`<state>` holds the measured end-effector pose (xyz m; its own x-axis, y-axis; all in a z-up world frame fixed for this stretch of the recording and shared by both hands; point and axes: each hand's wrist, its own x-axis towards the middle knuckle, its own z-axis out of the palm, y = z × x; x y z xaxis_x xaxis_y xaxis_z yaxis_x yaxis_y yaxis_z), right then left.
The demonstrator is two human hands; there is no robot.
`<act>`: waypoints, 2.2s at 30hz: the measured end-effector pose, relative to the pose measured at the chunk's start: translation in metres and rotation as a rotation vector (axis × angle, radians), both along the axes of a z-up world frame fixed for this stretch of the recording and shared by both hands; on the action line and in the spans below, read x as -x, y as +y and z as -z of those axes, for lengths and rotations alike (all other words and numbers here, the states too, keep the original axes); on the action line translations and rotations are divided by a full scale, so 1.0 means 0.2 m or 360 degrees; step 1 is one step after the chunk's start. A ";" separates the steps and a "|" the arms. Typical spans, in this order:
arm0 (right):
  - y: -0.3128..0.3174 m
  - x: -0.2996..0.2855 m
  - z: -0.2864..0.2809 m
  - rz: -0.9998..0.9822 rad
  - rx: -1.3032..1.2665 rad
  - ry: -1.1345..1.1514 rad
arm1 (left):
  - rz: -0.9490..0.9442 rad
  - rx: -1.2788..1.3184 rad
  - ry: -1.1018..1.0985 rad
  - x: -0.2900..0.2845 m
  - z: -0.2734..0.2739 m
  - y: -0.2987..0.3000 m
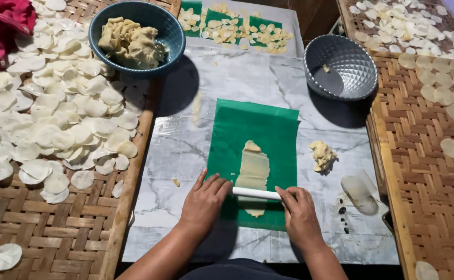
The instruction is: Rolling out small pieces of dough into thin sheets using a small rolling pin on a mat
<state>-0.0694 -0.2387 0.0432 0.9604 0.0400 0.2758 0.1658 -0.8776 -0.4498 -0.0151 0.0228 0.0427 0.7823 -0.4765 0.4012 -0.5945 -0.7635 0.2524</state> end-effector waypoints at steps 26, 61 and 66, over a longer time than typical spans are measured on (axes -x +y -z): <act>-0.01 -0.45 0.27 0.0134 0.0387 -0.0116 | -0.0255 -0.0087 0.0222 -0.50 0.27 -0.19; -0.23 -0.74 0.26 -0.0191 0.0340 -0.0261 | 0.0189 0.0158 -0.0135 -0.82 0.27 -0.15; -0.20 -0.76 0.22 -0.0266 0.0251 -0.0214 | 0.0166 0.0340 -0.0007 -0.81 0.30 -0.16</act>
